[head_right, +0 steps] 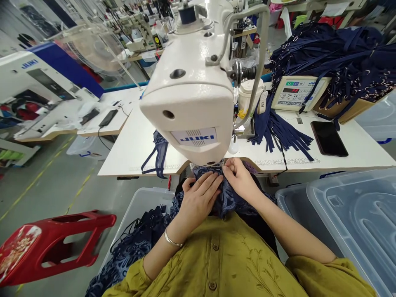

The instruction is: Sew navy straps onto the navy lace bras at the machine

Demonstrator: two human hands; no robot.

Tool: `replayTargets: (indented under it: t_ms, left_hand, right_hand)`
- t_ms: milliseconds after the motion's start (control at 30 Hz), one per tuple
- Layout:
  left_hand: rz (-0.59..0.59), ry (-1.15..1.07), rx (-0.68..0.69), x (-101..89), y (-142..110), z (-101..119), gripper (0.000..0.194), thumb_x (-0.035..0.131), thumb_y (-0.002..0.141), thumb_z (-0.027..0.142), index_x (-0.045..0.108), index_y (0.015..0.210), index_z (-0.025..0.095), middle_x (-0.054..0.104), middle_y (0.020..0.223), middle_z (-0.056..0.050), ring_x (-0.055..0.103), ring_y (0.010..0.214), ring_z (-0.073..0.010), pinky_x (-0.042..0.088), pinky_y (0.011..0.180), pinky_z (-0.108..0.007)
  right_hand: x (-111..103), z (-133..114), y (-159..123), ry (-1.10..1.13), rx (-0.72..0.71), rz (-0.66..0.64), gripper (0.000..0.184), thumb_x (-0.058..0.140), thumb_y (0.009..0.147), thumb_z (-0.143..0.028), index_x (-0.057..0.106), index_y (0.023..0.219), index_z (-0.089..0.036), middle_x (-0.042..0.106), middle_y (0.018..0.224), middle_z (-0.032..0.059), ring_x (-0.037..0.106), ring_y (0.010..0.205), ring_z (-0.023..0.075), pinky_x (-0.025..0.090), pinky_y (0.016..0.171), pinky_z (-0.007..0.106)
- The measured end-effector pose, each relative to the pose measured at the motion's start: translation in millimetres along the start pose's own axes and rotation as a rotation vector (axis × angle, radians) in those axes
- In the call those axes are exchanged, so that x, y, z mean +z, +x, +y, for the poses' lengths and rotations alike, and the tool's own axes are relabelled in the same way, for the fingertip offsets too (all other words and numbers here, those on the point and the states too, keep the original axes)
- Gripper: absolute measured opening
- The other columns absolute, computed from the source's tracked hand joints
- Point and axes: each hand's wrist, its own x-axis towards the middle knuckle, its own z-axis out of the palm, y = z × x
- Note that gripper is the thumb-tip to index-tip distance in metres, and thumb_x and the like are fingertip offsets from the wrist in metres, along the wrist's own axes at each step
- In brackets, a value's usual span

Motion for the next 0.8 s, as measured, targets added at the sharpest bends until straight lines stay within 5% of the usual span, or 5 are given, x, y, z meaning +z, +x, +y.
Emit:
replayTargets:
  t_ms: [267,800]
  left_hand:
    - [0.071,0.095,-0.082,4.4,7.4,6.1,0.037,0.047,0.097,0.029,0.052,0.132,0.02,0.064,0.126,-0.008,0.056,0.119,-0.0202,0.035,0.094,-0.039]
    - [0.08,0.143,-0.101,1.8,12.5,13.1,0.033,0.048,0.097,0.028,0.055,0.128,0.02,0.066,0.121,-0.006,0.058,0.114,-0.0196,0.037,0.09,-0.038]
  right_hand:
    - [-0.4,-0.6,12.2,-0.218,-0.056,0.105,0.012,0.05,0.088,-0.031,0.044,0.095,-0.024,0.058,0.077,-0.0002,0.059,0.069,0.0184,0.044,0.062,0.031]
    - [1.0,-6.4,16.2,-0.325,-0.05,0.143,0.01,0.05,0.083,-0.032,0.044,0.086,-0.025,0.059,0.069,-0.0002,0.06,0.063,0.0207,0.043,0.055,0.03]
